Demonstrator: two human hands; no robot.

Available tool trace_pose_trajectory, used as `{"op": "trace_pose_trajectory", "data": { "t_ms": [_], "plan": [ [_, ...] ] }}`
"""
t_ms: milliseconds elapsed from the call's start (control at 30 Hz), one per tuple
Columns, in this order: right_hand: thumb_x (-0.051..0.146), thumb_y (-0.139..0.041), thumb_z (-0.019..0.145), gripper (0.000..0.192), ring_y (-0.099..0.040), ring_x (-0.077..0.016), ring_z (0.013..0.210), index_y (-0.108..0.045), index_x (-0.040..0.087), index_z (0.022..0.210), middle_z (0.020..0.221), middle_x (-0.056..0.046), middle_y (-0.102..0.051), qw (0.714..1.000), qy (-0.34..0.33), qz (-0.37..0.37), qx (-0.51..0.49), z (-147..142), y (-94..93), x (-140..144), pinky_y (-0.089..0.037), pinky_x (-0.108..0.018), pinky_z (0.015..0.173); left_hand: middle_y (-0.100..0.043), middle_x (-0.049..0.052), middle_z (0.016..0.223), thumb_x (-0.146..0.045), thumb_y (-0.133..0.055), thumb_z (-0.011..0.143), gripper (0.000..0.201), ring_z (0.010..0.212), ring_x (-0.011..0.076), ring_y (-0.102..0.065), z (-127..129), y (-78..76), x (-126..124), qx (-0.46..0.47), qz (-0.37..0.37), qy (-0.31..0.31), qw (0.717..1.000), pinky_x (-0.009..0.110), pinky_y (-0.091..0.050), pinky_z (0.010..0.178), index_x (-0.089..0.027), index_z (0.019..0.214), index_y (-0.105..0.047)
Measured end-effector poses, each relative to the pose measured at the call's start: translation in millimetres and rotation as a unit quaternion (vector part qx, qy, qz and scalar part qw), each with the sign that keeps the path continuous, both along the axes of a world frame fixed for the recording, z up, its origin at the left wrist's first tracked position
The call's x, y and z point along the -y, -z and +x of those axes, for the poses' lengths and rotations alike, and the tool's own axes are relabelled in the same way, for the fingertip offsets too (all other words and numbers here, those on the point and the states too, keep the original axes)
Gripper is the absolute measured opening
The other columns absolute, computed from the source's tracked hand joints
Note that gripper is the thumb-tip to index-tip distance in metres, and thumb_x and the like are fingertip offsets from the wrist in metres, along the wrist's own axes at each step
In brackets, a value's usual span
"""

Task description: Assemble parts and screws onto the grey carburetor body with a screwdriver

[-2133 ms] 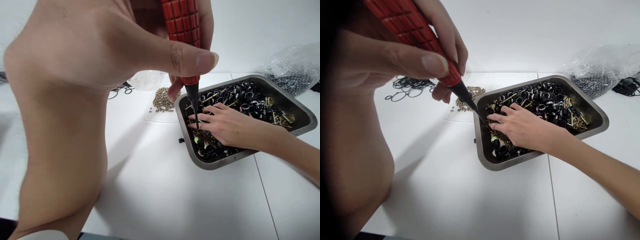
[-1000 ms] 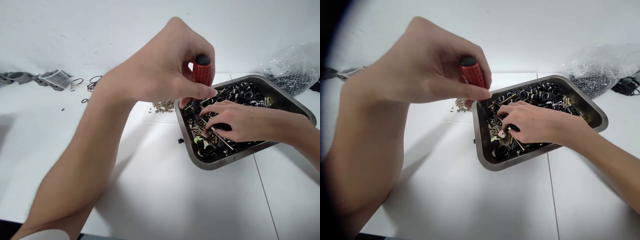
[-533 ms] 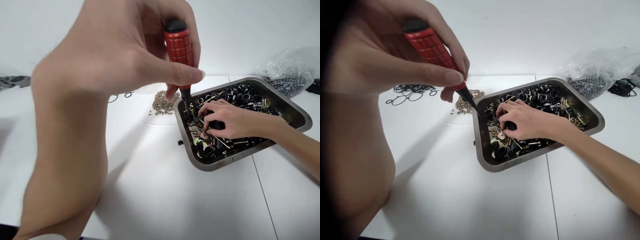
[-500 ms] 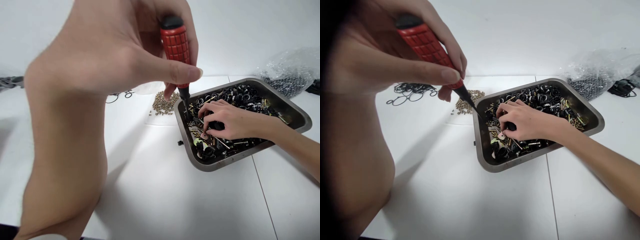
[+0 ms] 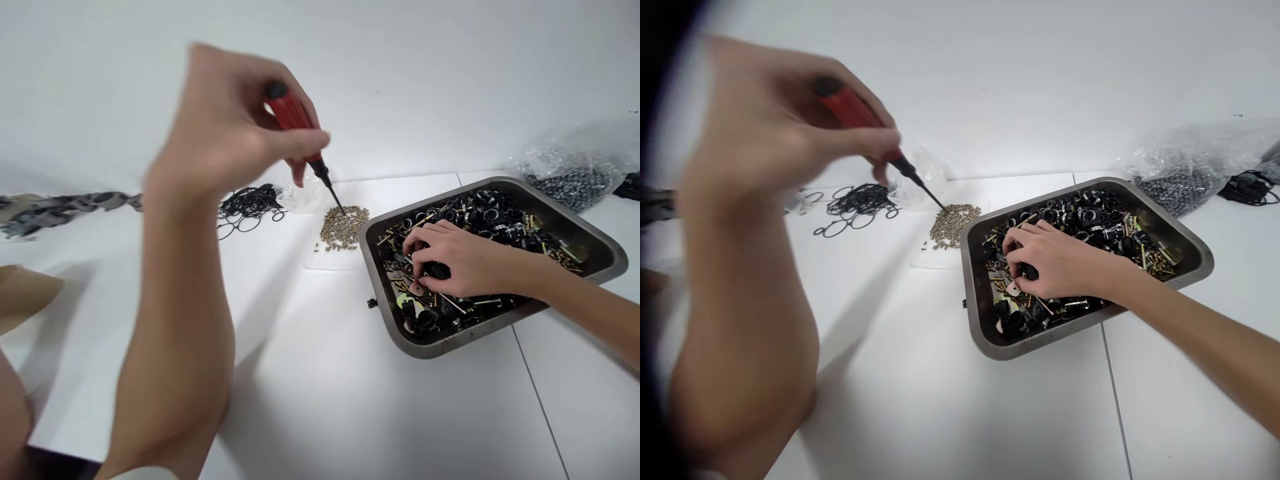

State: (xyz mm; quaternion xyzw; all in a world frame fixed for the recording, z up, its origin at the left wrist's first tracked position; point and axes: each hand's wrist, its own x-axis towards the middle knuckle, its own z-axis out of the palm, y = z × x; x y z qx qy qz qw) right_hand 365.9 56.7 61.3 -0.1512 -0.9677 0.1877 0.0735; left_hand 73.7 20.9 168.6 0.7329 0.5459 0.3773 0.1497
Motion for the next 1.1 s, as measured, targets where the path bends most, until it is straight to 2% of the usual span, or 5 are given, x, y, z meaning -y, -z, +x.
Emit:
{"op": "trace_pose_trajectory", "data": {
  "t_ms": [100,600,733,900,1100],
  "plan": [
    [0.032,-0.056,0.095,0.023,-0.06,-0.0296,0.114,-0.071,0.021,0.083,0.12,-0.012,-0.064,1.0,0.001,0.004,-0.007,-1,1.0,1,-0.038,-0.053,0.105,-0.064,-0.002,0.057,-0.028,-0.086,0.077,0.024,0.052,0.0112,-0.058,10,2.5,-10,-0.03,-0.032,-0.014,0.999,0.031,-0.046,0.053,-0.017,0.074,-0.065],
    [0.036,-0.059,0.093,0.022,-0.061,-0.029,0.106,-0.072,0.024,0.08,0.117,-0.009,-0.066,0.998,0.011,0.01,-0.055,1,15.3,-4,-0.041,-0.047,0.099,-0.063,0.004,0.073,-0.021,-0.071,0.087,0.01,0.069,0.0173,-0.067,13,11.8,-20,-0.1,-0.098,-0.03,0.99,0.034,-0.053,0.07,-0.015,0.086,-0.063],
    [0.034,-0.059,0.092,0.02,-0.061,-0.0292,0.109,-0.071,0.024,0.079,0.117,-0.009,-0.067,0.999,0.011,0.003,-0.052,1,13.4,-3,-0.039,-0.048,0.102,-0.061,0.002,0.066,-0.02,-0.073,0.086,0.011,0.069,0.0171,-0.066,13,7.1,-15,-0.086,-0.075,-0.023,0.993,0.034,-0.054,0.073,-0.015,0.084,-0.063],
    [0.031,-0.057,0.093,0.021,-0.059,-0.0296,0.112,-0.072,0.022,0.081,0.12,-0.01,-0.064,1.0,0.003,-0.011,-0.021,1,7.4,-3,-0.037,-0.05,0.104,-0.061,0.0,0.058,-0.024,-0.083,0.079,0.019,0.053,0.0126,-0.058,17,-1.6,-2,-0.018,0.017,0.007,1.0,0.032,-0.048,0.056,-0.017,0.076,-0.066],
    [0.026,-0.052,0.094,0.023,-0.055,-0.0292,0.117,-0.072,0.022,0.083,0.116,-0.009,-0.063,0.999,0.0,-0.043,0.015,4,2.3,-6,-0.032,-0.051,0.107,-0.065,-0.001,0.073,-0.039,-0.088,0.075,0.029,0.062,0.0115,-0.06,29,-5.1,13,0.064,0.081,0.066,0.992,0.03,-0.052,0.053,-0.019,0.076,-0.068]
  ]
}}
